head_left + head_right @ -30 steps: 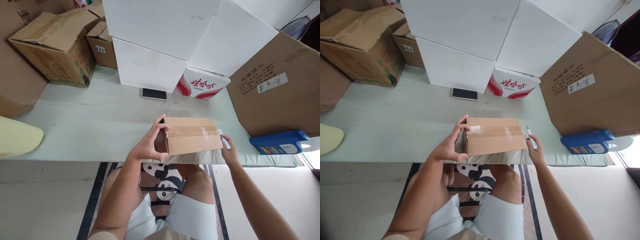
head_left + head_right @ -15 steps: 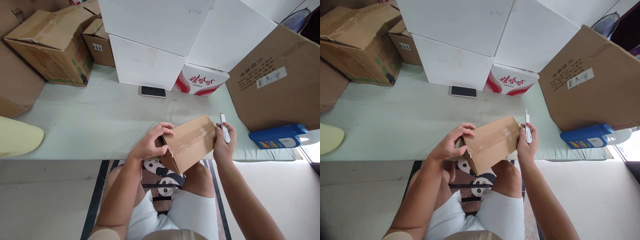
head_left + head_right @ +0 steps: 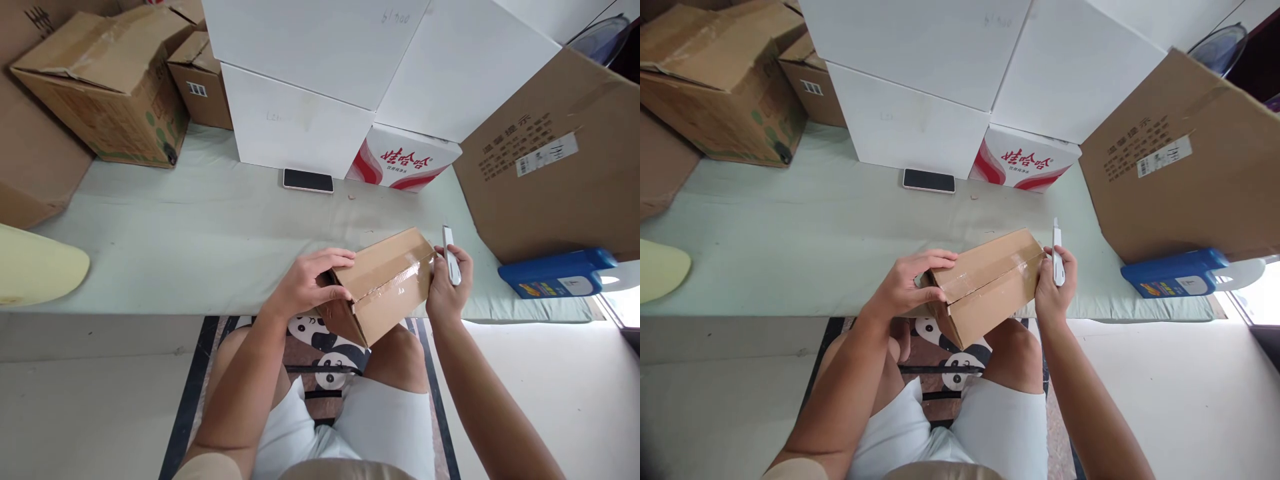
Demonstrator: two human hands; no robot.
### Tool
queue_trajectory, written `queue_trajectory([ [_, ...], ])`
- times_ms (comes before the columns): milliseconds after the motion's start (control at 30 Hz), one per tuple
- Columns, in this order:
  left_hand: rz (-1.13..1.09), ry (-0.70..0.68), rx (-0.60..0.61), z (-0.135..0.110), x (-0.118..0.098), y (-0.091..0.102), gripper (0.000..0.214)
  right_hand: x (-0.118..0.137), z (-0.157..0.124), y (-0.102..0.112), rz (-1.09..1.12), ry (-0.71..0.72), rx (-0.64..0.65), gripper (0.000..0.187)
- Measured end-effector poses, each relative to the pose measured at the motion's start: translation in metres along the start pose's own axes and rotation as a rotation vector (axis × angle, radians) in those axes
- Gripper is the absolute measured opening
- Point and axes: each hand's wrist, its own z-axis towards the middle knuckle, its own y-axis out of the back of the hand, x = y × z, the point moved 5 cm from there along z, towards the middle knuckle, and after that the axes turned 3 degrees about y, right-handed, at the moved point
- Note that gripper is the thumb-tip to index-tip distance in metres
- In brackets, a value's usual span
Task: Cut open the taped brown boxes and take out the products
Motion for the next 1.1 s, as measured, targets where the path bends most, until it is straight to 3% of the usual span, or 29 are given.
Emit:
queue_trajectory([
  [333,0.299,-0.206,-0.207,0.003,-0.009,-0.003,0.050,-0.005,0.001,0.000,-0.002,-0.069,0.043,0.033],
  [500,0.248,-0.199,-0.200,0.002,-0.006,0.002,0.050,0.004,0.010,0.006,0.006,0.037,0.014,0.030],
  [600,0.224,-0.055,-0.129,0.001,-0.002,0.010,0.052,0.019,0.017,0.027,0.104,0.137,-0.157,0.021],
  [667,0.194,0.088,-0.021,0.000,0.001,0.011,0.050,0.029,0.022,0.039,0.200,0.127,-0.201,0.017],
  [733,0.155,0.185,0.086,0.000,0.001,0.008,0.046,0.041,0.028,0.044,0.315,0.088,-0.129,0.021],
  [900,0.047,0.223,0.220,0.002,-0.003,-0.006,0.052,0.068,0.039,0.031,0.397,0.123,0.103,0.036],
  [1000,0.018,0.251,0.263,0.002,-0.002,-0.010,0.056,0.065,0.042,0.016,0.332,0.089,0.206,0.038],
  [1100,0.013,0.276,0.283,0.001,-0.002,-0.011,0.055,0.058,0.044,0.013,0.285,0.072,0.197,0.039],
])
